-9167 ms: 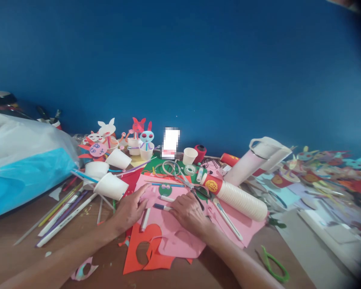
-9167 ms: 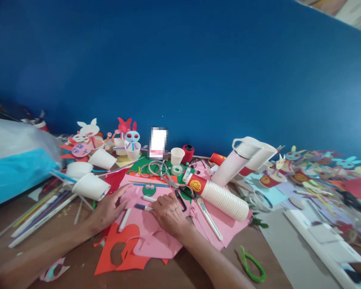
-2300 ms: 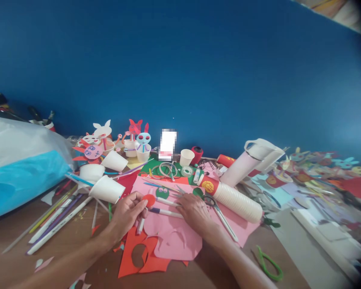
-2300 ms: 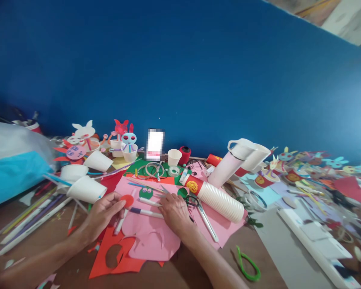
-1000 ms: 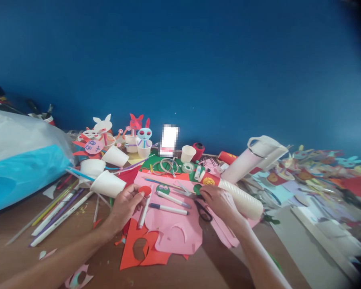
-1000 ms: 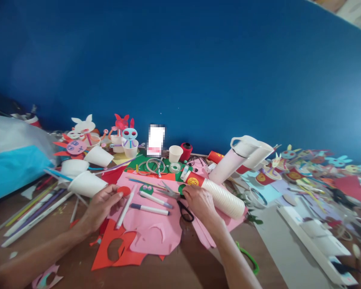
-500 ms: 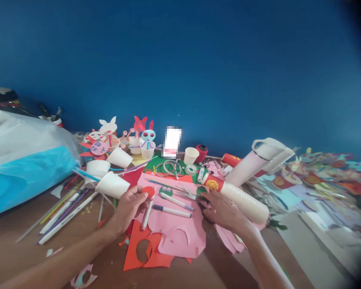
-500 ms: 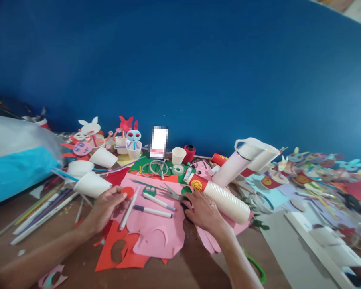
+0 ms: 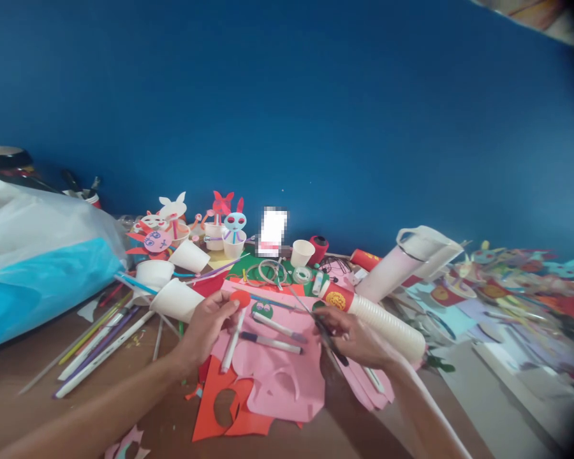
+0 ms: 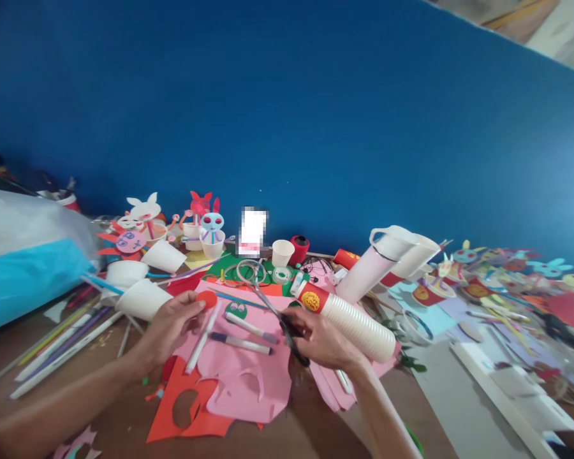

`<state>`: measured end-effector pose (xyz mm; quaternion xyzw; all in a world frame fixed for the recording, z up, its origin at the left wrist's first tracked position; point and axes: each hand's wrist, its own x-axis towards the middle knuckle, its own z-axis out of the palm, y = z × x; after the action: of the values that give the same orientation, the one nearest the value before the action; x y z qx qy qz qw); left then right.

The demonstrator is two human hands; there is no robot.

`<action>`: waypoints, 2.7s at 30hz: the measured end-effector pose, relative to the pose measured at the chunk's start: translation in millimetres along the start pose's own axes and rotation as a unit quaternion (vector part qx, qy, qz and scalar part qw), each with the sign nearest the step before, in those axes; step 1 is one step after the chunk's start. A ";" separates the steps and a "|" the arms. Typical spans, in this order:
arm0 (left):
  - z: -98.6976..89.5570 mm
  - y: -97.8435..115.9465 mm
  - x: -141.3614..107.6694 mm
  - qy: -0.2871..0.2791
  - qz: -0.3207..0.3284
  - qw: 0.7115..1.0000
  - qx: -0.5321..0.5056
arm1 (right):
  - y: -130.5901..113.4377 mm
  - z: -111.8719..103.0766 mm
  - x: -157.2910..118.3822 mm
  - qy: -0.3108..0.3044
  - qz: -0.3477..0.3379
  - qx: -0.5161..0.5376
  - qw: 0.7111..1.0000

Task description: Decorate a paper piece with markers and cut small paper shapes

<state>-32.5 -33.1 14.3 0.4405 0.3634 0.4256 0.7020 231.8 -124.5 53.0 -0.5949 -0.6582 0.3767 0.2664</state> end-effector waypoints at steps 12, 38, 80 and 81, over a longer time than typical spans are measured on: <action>28.9 11.1 15.9 0.001 -0.024 0.998 -0.050 | -39.5 63.1 41.3 -0.029 -0.095 0.294 0.951; 26.9 22.4 3.8 0.031 -0.096 0.992 -0.079 | -21.8 97.0 38.2 -0.040 -0.108 0.239 0.964; 35.6 16.1 -6.6 0.007 -0.106 0.991 -0.087 | -27.0 95.5 37.5 -0.031 -0.118 0.237 0.964; 35.6 16.2 -6.7 0.008 -0.106 0.991 -0.086 | -26.7 95.7 37.4 -0.030 -0.117 0.235 0.964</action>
<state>-8.0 -46.2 42.6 0.3342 0.3752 0.3822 0.7755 134.2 -105.0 16.0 -0.4232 -0.6235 0.5047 0.4212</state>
